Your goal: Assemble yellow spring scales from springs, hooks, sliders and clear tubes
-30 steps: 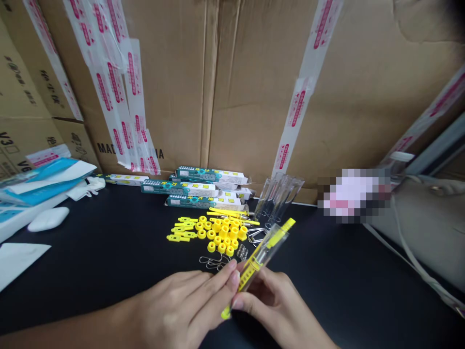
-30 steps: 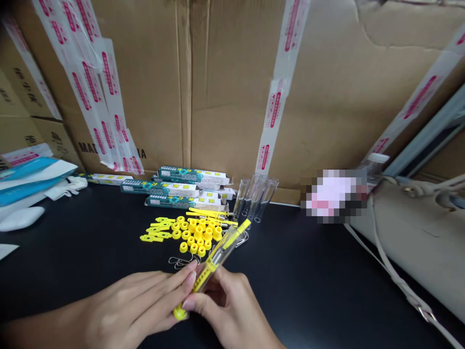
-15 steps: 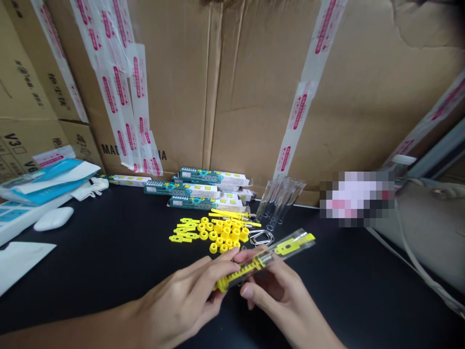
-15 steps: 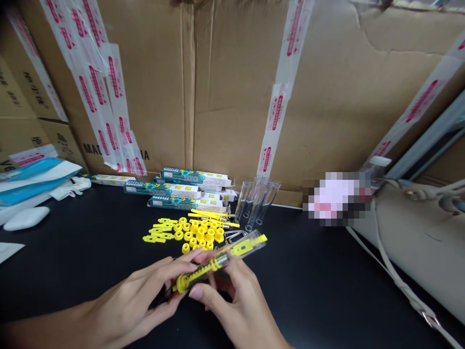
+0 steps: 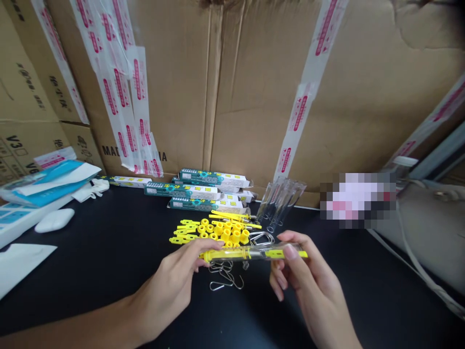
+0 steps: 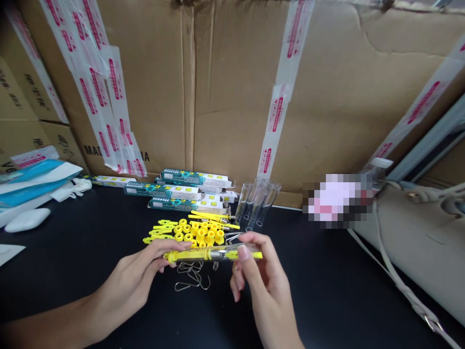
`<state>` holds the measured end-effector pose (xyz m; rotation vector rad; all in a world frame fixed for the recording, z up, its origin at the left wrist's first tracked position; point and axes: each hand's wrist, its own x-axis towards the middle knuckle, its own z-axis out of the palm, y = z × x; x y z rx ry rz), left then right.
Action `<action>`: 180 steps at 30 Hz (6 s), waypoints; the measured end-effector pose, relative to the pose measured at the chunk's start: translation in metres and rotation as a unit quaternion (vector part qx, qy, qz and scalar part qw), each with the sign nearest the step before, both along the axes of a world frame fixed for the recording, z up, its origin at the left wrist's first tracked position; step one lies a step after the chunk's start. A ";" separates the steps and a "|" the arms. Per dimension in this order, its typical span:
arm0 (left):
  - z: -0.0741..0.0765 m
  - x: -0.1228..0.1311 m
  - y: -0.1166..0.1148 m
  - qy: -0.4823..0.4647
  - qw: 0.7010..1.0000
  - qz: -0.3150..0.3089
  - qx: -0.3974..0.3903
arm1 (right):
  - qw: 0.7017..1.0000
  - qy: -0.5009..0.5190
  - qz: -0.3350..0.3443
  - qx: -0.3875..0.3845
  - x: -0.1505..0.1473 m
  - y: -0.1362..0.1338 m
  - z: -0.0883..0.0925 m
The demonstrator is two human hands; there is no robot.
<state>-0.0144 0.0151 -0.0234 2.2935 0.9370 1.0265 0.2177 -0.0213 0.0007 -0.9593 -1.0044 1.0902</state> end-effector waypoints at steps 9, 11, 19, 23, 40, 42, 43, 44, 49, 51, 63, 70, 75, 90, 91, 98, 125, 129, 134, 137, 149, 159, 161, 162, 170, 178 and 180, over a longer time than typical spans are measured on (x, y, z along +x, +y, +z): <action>-0.001 0.000 0.001 0.029 0.997 0.042 0.055 | 1.000 -0.011 0.005 -0.012 -0.003 -0.003 0.001; 0.003 0.002 0.000 0.019 0.996 0.054 0.069 | 1.000 -0.007 -0.002 -0.016 -0.003 -0.003 0.001; 0.006 -0.003 -0.001 0.070 0.988 0.059 0.123 | 1.000 0.015 0.001 0.005 0.004 -0.003 0.001; 0.009 -0.008 -0.007 0.101 0.974 0.059 0.196 | 0.999 0.037 -0.028 0.015 0.005 -0.004 0.005; 0.021 -0.001 -0.022 0.306 0.833 0.075 0.454 | 1.000 -0.007 -0.015 -0.011 0.004 -0.001 -0.002; 0.017 0.002 -0.022 0.312 0.834 0.087 0.446 | 1.000 -0.006 -0.016 -0.018 0.002 -0.001 -0.001; 0.014 0.003 -0.022 0.312 0.839 0.092 0.436 | 1.000 -0.006 -0.018 -0.023 0.001 -0.001 -0.001; 0.011 0.003 -0.021 0.309 0.845 0.101 0.424 | 0.999 -0.006 -0.016 -0.030 -0.001 -0.002 -0.002; 0.005 0.003 -0.019 0.312 0.856 0.105 0.398 | 0.999 -0.019 0.013 -0.048 -0.007 -0.005 -0.004; 0.009 0.002 -0.021 0.314 0.867 0.087 0.378 | 0.999 -0.019 0.009 -0.047 -0.006 -0.005 -0.005; 0.014 0.003 -0.015 0.067 0.996 0.055 0.004 | 0.995 0.041 0.066 -0.061 -0.006 -0.003 -0.004; 0.014 0.009 -0.010 0.013 0.998 0.045 -0.031 | 0.996 0.045 0.058 -0.059 -0.003 0.000 -0.002; 0.019 0.009 -0.007 -0.028 0.999 0.006 -0.040 | 0.997 0.043 0.034 -0.051 0.000 -0.002 0.003; 0.023 0.009 0.004 -0.166 0.922 -0.028 -0.349 | 0.994 0.058 0.045 -0.086 -0.002 0.003 -0.001; 0.022 0.008 0.005 -0.184 0.913 -0.020 -0.363 | 0.993 0.055 0.050 -0.086 -0.002 0.003 -0.001; 0.018 0.004 0.010 -0.190 0.920 -0.009 -0.342 | 0.990 -0.027 0.120 -0.067 -0.005 0.001 -0.005; 0.020 0.013 -0.008 -0.002 0.999 0.003 -0.034 | 0.825 -0.540 -0.102 0.134 0.023 0.059 -0.022; 0.022 0.012 -0.007 0.008 0.999 0.014 -0.043 | 0.849 -0.499 -0.098 0.145 0.026 0.050 -0.009; 0.024 0.013 -0.006 0.008 0.998 0.029 -0.053 | 0.911 -0.387 0.089 0.111 0.031 0.027 0.008; 0.026 0.014 -0.006 -0.003 0.998 0.032 -0.061 | 0.896 -0.408 0.130 0.114 0.032 0.020 0.012; 0.024 0.012 -0.006 0.014 0.998 0.045 -0.042 | 0.930 -0.344 0.113 0.060 0.032 0.019 0.009; 0.023 0.010 -0.008 0.022 0.998 0.045 -0.028 | 0.958 -0.233 0.166 -0.022 0.028 0.019 0.010; 0.022 0.010 -0.007 0.024 0.998 0.048 -0.029 | 0.961 -0.211 0.173 -0.035 0.028 0.019 0.011; 0.022 0.010 -0.006 0.026 0.998 0.050 -0.029 | 0.962 -0.203 0.177 -0.040 0.029 0.019 0.011; 0.021 0.010 -0.005 0.036 0.997 0.052 -0.033 | 0.962 -0.165 0.215 -0.026 0.026 0.018 0.013; 0.020 0.010 -0.007 0.031 0.998 0.040 -0.030 | 0.963 -0.184 0.196 -0.012 0.022 0.014 0.007; 0.020 0.010 -0.006 0.031 0.998 0.035 -0.028 | 0.964 -0.178 0.196 -0.017 0.021 0.015 0.004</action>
